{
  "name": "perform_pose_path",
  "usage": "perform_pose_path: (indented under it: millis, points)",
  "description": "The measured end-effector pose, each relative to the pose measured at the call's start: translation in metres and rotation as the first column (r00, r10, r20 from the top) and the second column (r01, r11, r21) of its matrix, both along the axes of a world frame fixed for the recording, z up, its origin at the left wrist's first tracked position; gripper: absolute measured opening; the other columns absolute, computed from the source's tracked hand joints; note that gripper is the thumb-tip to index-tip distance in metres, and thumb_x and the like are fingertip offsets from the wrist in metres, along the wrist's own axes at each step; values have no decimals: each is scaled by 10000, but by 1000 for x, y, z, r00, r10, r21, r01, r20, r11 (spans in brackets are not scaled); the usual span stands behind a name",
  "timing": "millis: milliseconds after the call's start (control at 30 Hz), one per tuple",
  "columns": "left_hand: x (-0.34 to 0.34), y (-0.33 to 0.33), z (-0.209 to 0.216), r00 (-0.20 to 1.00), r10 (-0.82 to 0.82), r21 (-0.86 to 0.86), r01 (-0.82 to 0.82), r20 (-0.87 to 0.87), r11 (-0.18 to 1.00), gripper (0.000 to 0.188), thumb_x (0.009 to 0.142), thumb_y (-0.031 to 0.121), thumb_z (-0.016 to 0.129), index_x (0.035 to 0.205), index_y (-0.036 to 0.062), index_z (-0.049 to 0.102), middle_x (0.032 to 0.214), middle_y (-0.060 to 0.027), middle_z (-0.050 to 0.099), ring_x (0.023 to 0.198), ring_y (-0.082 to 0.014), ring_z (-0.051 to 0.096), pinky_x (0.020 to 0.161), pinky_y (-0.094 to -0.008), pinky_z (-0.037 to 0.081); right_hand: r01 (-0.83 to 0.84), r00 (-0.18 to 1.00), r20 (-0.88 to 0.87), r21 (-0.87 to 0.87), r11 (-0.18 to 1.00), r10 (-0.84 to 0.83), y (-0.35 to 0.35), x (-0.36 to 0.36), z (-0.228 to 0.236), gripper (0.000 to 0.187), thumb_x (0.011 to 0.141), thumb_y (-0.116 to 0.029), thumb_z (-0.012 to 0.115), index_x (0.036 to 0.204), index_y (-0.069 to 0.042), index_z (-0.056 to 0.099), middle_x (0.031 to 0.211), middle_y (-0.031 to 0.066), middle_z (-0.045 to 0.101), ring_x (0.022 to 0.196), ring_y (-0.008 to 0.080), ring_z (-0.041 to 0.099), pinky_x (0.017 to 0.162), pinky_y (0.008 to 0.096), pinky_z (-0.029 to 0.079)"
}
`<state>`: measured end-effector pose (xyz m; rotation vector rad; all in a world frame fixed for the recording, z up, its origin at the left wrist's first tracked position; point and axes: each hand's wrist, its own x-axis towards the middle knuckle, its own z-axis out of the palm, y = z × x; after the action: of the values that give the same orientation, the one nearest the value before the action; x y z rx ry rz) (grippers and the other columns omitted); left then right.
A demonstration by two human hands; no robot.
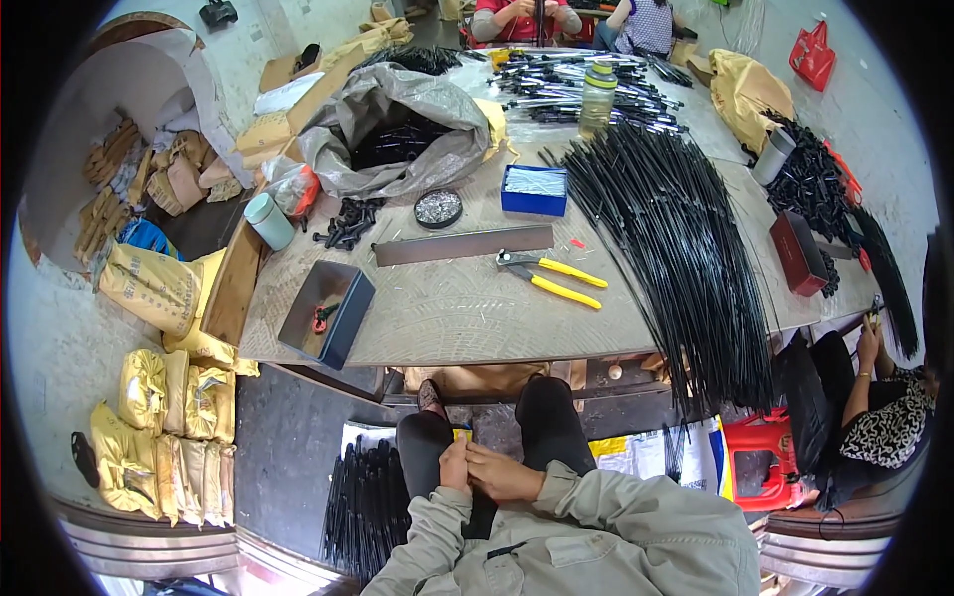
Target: The recorder is assembling and crimping components onto wire bundles at a manufacturing workbench.
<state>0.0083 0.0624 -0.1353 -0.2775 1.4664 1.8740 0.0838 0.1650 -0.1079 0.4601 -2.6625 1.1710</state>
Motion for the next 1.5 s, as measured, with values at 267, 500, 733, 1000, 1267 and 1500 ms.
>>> perform_pose_path:
  millis: [267,500,733,1000,1267,1500]
  points:
    - [3,23,49,976,-57,-55,46,-211,997,320,909,315,501,711,70,559,634,-17,560,520,-131,543,592,-245,470,175,980,197,-779,602,-30,9,2,5,259,793,-77,558,1014,57,572,1061,203,550,1086,283,480,903,344,382]
    - [18,30,7,994,34,253,-6,-105,967,266,900,302,520,1003,58,544,892,-68,585,819,-142,564,750,-265,447,726,679,645,-660,193,-349,5,-20,-30,255,836,-126,534,1032,32,574,1058,168,562,1062,282,499,896,362,373]
    - [0,17,20,972,-37,450,-73,232,890,291,898,269,525,1102,69,476,892,-51,520,832,-145,490,771,-285,420,518,854,-87,33,855,-513,-24,-20,-8,314,793,-127,475,1053,33,545,1096,184,541,1016,328,512,921,421,373]
    - [-13,11,45,980,57,435,-136,190,890,238,907,289,497,760,104,471,627,-3,388,614,-134,402,603,-264,388,329,940,-93,-8,944,-329,-31,-21,11,393,797,-147,429,1124,55,509,1090,198,557,1019,305,538,1029,435,276]
    - [-22,12,62,956,60,370,-169,287,913,460,907,374,457,534,146,312,510,-12,335,493,-151,364,508,-270,364,292,939,-157,-107,951,-306,-32,-16,22,395,780,-74,499,1163,19,516,1052,217,576,998,308,558,1022,419,303]
    - [-47,-22,24,978,-46,440,-49,202,897,424,895,337,488,554,102,398,521,-49,431,528,-161,441,511,-265,380,411,893,340,-355,840,-293,-8,-11,76,167,823,-47,502,959,-14,593,925,165,610,882,278,597,789,359,460]
